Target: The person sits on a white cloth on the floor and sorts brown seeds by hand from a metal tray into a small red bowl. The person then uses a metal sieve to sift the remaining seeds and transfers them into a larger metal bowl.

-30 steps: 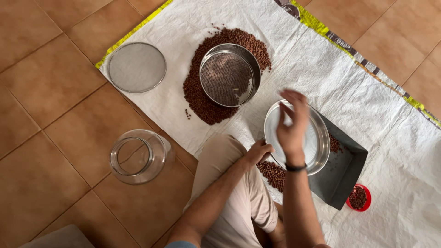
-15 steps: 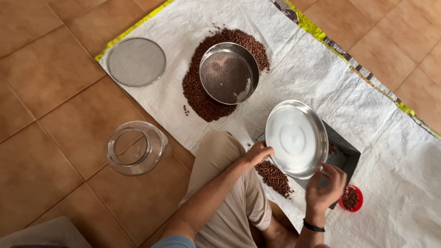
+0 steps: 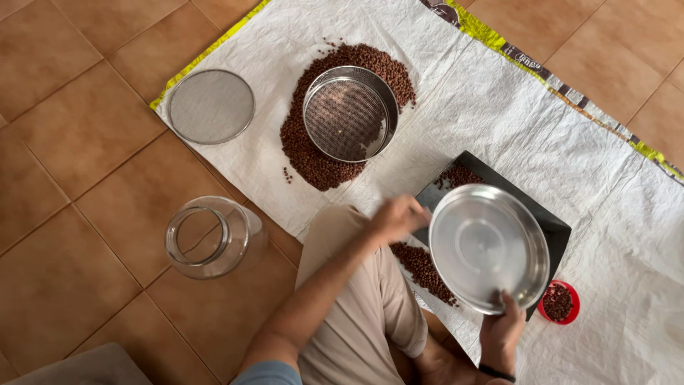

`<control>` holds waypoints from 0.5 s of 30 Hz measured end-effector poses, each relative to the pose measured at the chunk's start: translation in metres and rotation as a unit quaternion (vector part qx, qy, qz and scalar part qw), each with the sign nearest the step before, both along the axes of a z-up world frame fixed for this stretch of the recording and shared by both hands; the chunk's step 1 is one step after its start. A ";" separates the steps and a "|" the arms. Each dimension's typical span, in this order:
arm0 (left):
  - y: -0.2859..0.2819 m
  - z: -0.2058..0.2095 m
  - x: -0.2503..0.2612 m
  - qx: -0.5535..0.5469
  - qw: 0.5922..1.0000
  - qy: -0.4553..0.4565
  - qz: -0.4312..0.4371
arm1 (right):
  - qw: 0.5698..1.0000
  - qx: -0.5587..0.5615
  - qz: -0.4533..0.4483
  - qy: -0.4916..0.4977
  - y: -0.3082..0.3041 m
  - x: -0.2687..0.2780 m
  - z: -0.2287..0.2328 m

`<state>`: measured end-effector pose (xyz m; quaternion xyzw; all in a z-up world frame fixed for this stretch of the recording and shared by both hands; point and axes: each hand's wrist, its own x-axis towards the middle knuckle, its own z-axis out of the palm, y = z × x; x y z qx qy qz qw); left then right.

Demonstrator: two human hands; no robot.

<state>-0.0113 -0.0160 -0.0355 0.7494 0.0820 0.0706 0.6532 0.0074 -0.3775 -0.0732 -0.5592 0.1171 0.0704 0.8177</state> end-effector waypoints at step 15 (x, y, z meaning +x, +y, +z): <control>0.263 -0.054 0.085 0.598 0.755 0.260 0.071 | 0.993 0.001 -0.101 0.062 -0.013 -0.034 0.001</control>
